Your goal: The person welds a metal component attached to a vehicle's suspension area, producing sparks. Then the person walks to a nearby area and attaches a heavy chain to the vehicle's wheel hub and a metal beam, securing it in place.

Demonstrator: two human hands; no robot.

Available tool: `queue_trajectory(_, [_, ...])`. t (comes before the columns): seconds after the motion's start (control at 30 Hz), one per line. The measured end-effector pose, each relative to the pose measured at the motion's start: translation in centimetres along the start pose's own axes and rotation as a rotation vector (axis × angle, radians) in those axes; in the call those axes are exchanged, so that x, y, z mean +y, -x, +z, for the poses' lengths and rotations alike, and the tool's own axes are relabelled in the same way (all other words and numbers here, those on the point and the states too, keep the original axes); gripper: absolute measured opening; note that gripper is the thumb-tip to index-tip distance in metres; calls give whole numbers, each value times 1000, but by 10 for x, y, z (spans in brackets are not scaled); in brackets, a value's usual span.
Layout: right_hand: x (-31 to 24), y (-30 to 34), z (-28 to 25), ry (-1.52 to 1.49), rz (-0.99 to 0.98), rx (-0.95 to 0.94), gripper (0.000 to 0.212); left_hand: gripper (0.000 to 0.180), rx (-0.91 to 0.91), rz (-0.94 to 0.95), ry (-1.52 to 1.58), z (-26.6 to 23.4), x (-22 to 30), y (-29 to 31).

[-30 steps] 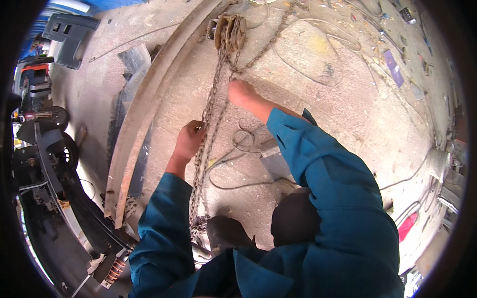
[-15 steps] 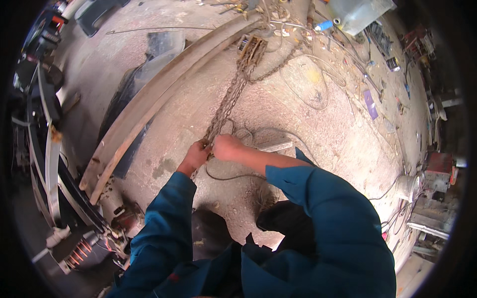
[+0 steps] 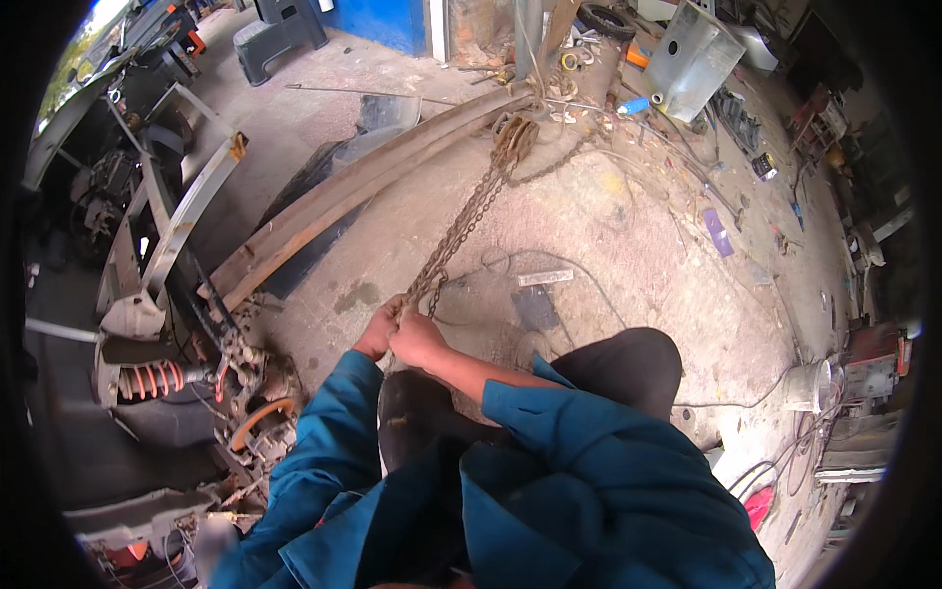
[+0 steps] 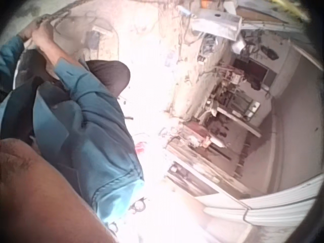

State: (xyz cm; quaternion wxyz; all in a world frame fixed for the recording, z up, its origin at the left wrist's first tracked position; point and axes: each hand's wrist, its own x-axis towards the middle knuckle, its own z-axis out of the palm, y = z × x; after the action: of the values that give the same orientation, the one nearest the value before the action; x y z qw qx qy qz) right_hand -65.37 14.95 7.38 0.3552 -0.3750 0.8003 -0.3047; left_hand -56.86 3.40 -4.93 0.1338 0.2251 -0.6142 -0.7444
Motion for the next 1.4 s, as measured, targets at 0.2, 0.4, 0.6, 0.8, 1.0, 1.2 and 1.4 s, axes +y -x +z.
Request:
queue_trajectory(0.2, [-17, 77, -10, 100, -170, -102, 50, 52, 41, -290, -63, 22, 58, 39])
queue_trajectory(0.4, [-31, 132, -17, 293, -211, -336, 57, 54, -33, -402, -38, 57, 88, 23])
queue_trajectory(0.6, [-40, 158, -16, 243, -255, -351, 49, 27, -71, -333, -340, 40, 77, 11])
queue_trajectory(0.8, [-32, 149, -14, 217, -330, -410, 53, 17, -121, -336, -583, 10, 61, -5])
queue_trajectory(1.0, [-20, 104, -3, -17, -282, -395, 64, 24, 239, -230, -283, -56, 96, -7])
queue_trajectory(1.2, [29, 56, 6, -155, -168, -395, 60, 30, 209, -36, -385, -55, 159, -15])
queue_trajectory(1.4, [72, -56, -22, -822, 344, -35, 62, 20, 129, 112, -622, -30, 175, 2])
